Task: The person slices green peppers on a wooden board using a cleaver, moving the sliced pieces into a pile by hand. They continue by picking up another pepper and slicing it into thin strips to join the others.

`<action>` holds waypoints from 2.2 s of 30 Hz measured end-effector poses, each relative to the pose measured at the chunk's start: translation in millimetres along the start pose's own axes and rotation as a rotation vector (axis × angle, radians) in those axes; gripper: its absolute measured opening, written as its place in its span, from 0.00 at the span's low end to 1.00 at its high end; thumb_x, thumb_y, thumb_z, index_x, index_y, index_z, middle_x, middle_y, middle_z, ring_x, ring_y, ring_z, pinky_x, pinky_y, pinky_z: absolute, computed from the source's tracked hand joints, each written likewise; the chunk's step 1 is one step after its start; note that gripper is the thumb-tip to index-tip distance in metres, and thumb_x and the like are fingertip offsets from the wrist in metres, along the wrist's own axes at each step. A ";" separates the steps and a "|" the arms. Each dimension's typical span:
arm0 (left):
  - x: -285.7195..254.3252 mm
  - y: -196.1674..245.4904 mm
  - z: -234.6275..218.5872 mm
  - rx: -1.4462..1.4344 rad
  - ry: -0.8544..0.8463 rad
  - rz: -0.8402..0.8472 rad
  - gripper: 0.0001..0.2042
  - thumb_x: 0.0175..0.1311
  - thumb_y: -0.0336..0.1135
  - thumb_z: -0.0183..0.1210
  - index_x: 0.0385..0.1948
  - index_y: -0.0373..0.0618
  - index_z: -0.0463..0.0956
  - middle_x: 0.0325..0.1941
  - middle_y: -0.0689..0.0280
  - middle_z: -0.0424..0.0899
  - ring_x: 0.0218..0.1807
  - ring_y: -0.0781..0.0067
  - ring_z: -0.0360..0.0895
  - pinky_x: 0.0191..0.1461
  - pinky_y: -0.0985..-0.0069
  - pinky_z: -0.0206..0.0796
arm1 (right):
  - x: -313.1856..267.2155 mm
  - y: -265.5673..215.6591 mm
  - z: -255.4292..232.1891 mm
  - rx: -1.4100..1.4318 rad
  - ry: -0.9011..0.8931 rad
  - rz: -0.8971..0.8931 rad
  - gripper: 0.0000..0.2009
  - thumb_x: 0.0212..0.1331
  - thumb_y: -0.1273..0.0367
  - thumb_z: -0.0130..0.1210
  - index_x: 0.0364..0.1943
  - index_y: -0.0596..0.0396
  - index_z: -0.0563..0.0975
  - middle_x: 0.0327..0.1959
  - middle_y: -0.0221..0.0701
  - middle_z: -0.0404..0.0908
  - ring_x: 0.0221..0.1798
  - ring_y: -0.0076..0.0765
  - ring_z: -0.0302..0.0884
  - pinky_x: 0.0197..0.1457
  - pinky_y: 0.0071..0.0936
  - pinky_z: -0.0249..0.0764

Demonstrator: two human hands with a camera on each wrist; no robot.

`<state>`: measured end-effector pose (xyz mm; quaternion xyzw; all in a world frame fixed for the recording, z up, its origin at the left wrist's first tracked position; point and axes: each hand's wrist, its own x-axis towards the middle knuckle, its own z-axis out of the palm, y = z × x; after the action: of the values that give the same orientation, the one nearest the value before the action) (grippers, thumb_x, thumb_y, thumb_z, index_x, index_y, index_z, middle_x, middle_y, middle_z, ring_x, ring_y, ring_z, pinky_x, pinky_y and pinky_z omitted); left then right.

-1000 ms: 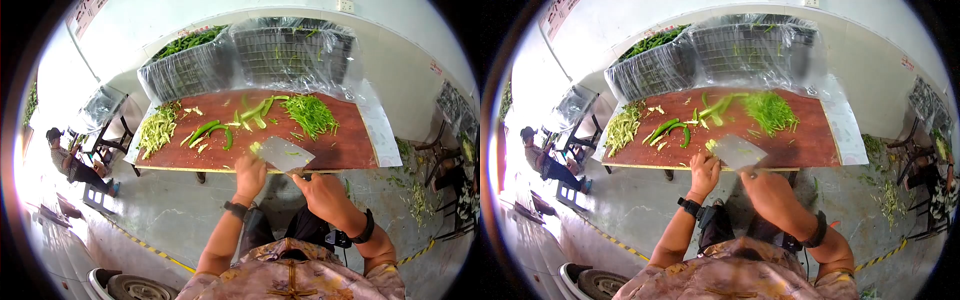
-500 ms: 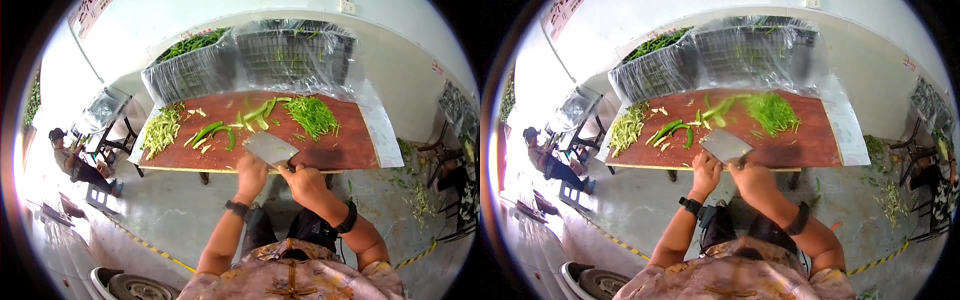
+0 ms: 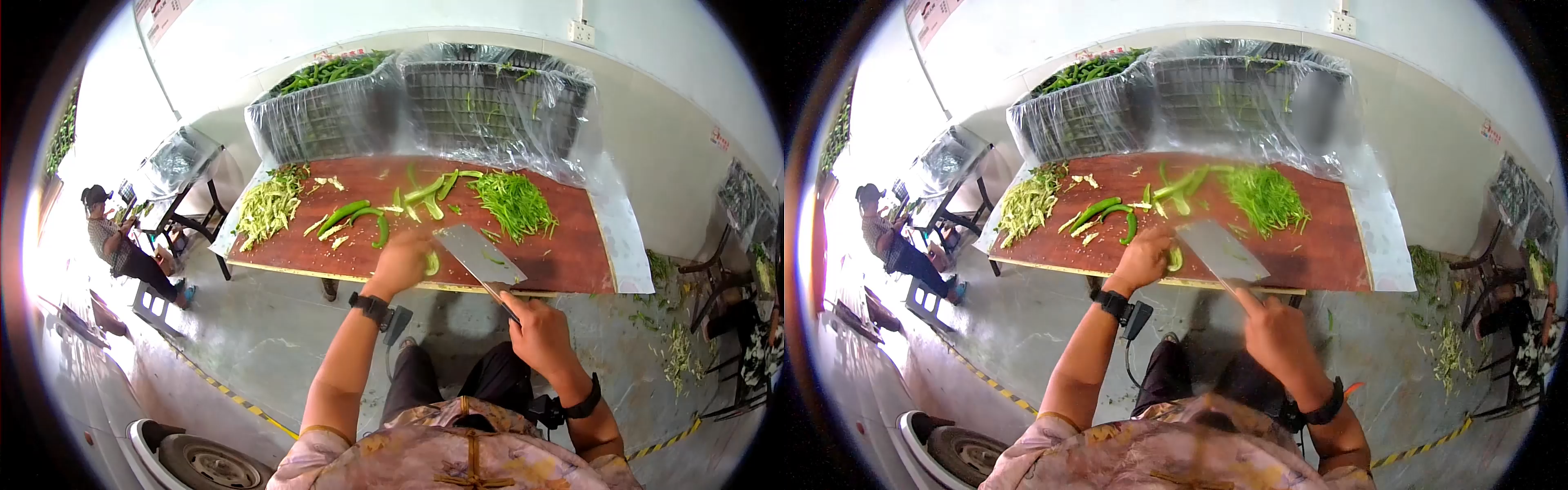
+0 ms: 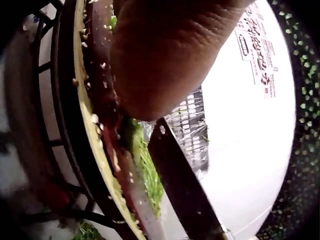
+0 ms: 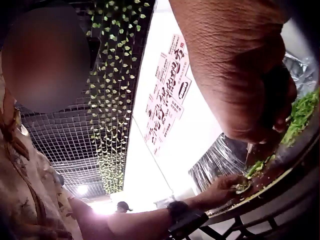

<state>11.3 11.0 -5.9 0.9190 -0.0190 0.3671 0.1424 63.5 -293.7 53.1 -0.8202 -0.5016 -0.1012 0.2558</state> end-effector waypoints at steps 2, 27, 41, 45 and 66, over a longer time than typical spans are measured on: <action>0.4 -2.5 0.3 0.008 -0.157 -0.133 0.10 0.50 0.30 0.55 0.35 0.44 0.79 0.42 0.55 0.79 0.48 0.49 0.74 0.52 0.58 0.68 | -3.1 0.4 -4.0 0.022 -0.047 0.009 0.23 0.52 0.75 0.53 0.56 0.48 0.72 0.24 0.45 0.76 0.27 0.56 0.77 0.30 0.47 0.74; -26.0 54.8 22.1 0.249 0.045 -0.431 0.05 0.57 0.34 0.59 0.31 0.46 0.79 0.30 0.56 0.77 0.34 0.52 0.77 0.36 0.60 0.70 | -0.4 -8.5 6.4 -0.089 -0.034 -0.010 0.21 0.50 0.72 0.59 0.53 0.49 0.77 0.25 0.39 0.75 0.25 0.49 0.76 0.29 0.43 0.73; -34.8 57.9 23.3 0.398 0.031 -0.295 0.05 0.55 0.36 0.59 0.26 0.48 0.77 0.34 0.63 0.72 0.40 0.57 0.70 0.40 0.60 0.63 | -2.9 -28.7 -13.7 -0.209 -0.197 -0.056 0.21 0.50 0.73 0.57 0.52 0.50 0.78 0.23 0.40 0.74 0.23 0.46 0.76 0.27 0.39 0.72; -34.5 57.8 22.8 0.364 0.054 -0.286 0.05 0.54 0.36 0.60 0.27 0.48 0.78 0.34 0.63 0.73 0.40 0.57 0.70 0.41 0.61 0.62 | 7.4 -36.4 -13.8 -0.233 -0.246 -0.115 0.22 0.50 0.73 0.56 0.53 0.52 0.77 0.23 0.40 0.74 0.24 0.45 0.77 0.27 0.39 0.72; -32.1 48.6 19.0 0.345 0.057 -0.252 0.04 0.52 0.36 0.60 0.26 0.49 0.81 0.32 0.62 0.73 0.40 0.57 0.70 0.41 0.60 0.61 | 18.3 -36.6 23.7 -0.213 -0.206 -0.078 0.23 0.49 0.73 0.55 0.54 0.54 0.77 0.24 0.41 0.75 0.24 0.45 0.77 0.26 0.38 0.73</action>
<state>-6.2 -43.1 -28.9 0.9141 0.1632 0.3700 0.0284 38.1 -253.9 52.3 -0.8286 -0.5431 -0.0790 0.1106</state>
